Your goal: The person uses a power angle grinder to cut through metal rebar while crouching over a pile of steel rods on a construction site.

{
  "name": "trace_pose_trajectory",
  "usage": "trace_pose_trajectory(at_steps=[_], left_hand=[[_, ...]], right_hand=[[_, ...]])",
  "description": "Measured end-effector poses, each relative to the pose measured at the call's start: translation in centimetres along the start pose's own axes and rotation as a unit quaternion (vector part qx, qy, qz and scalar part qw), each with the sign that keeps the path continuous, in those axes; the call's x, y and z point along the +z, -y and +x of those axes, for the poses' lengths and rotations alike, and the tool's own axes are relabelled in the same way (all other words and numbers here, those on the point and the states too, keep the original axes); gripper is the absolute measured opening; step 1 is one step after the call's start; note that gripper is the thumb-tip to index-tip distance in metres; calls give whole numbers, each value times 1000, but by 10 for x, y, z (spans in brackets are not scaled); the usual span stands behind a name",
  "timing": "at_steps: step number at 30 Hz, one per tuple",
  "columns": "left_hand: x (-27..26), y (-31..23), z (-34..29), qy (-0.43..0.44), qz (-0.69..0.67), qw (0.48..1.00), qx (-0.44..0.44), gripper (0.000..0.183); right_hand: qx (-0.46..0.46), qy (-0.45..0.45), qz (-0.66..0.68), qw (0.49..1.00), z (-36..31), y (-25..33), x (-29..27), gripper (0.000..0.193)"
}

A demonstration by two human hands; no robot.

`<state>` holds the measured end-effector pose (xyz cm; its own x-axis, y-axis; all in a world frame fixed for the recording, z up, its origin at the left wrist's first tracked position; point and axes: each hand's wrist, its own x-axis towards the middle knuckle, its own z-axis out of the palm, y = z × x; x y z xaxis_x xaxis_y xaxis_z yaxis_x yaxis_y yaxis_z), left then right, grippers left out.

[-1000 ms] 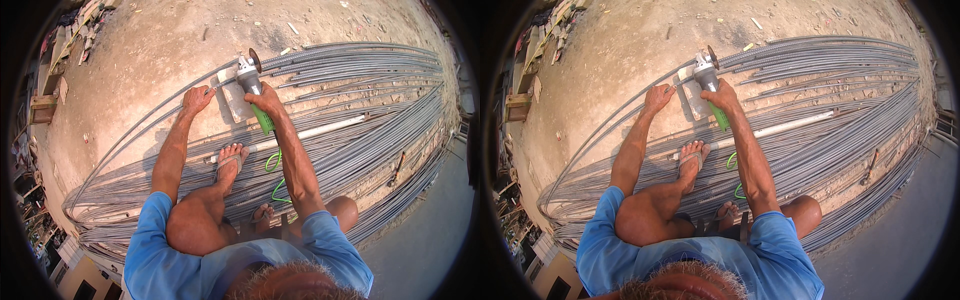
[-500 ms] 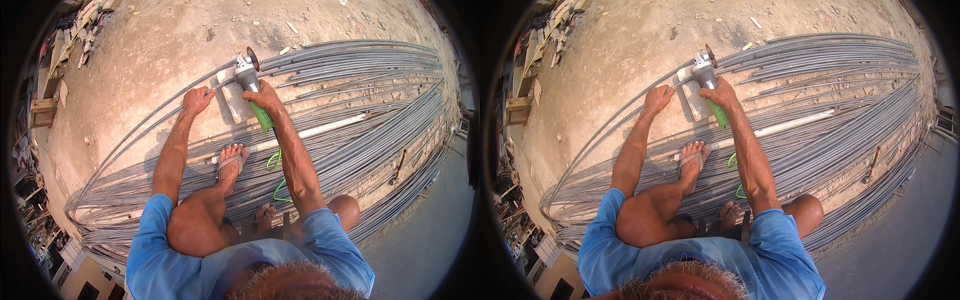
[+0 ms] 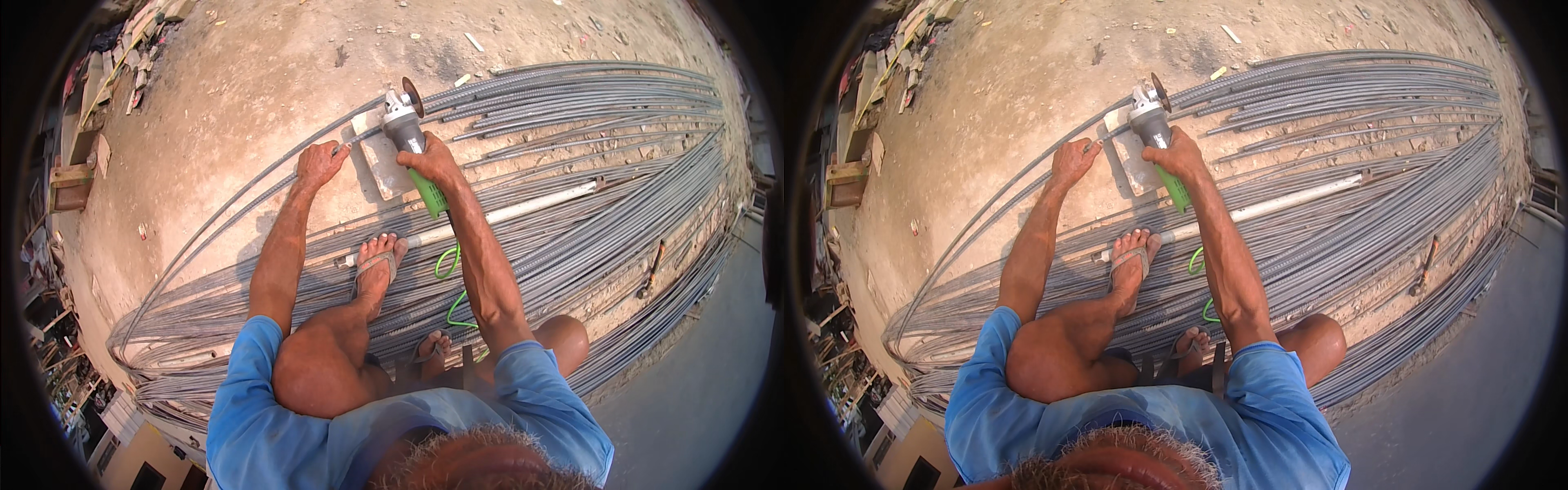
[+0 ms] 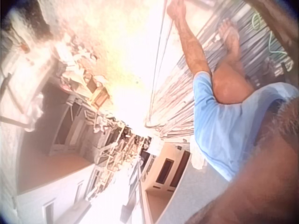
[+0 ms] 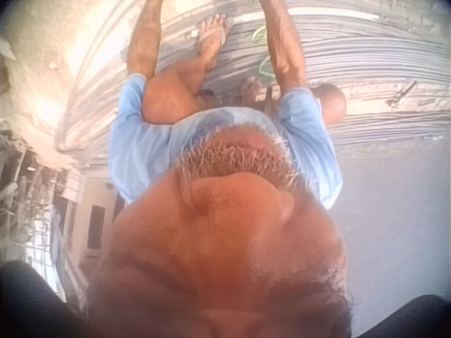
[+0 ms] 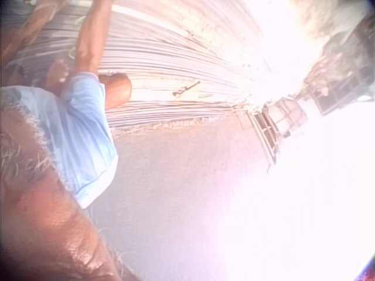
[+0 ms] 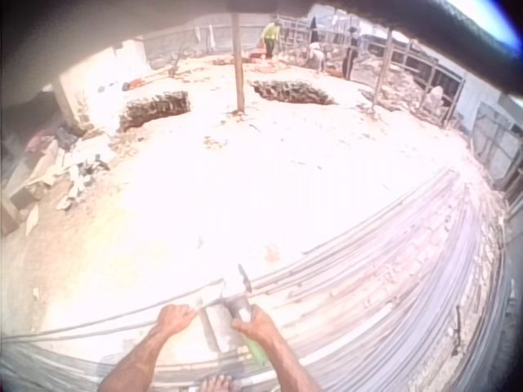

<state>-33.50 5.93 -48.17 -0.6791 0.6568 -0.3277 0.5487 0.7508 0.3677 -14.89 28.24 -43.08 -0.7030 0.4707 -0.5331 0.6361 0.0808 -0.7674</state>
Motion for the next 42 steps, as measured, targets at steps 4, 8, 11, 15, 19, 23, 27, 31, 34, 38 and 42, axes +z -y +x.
trace_pose_trajectory(at_steps=[4, 8, 11, 15, 19, 23, 27, 31, 34, 38, 42], left_hand=[[1, 1, 0, -24, -4, 1000, 13, 58], [-4, -3, 0, -10, 4, 1000, 11, 57], [-1, -1, 0, -28, 2, 999, 17, 56], [-1, -3, 1, -12, 1, 1000, 9, 55], [2, 3, 1, -18, -1, 1000, 14, 56], [0, 1, 2, 1, 0, 1000, 11, 57], [0, 1, 2, 1, -1, 1000, 6, 57], [0, 1, 2, -3, 7, 1000, 4, 56], [-1, -1, 2, 3, 8, 1000, -2, 55], [-1, -2, 2, -2, 8, 1000, 3, 54], [0, -1, 1, -7, 0, 1000, 5, 54]], right_hand=[[-5, -6, 6, 1000, 1, -4, 3, 74], [-1, 2, 7, 1000, 5, -4, 2, 75], [1, 10, 9, 1000, 12, -7, 3, 76], [-5, 13, 18, 1000, 18, -12, 5, 79], [1, 15, 20, 1000, 18, -8, 6, 81], [6, 16, 15, 1000, 15, -7, 4, 81], [11, 15, 7, 1000, 14, -6, 4, 81], [15, 17, 0, 1000, 15, -8, 5, 81], [17, 19, 4, 1000, 13, -7, 4, 81], [15, 22, 4, 1000, 14, -6, 3, 80], [17, 20, 7, 1000, 13, -2, 2, 80]])
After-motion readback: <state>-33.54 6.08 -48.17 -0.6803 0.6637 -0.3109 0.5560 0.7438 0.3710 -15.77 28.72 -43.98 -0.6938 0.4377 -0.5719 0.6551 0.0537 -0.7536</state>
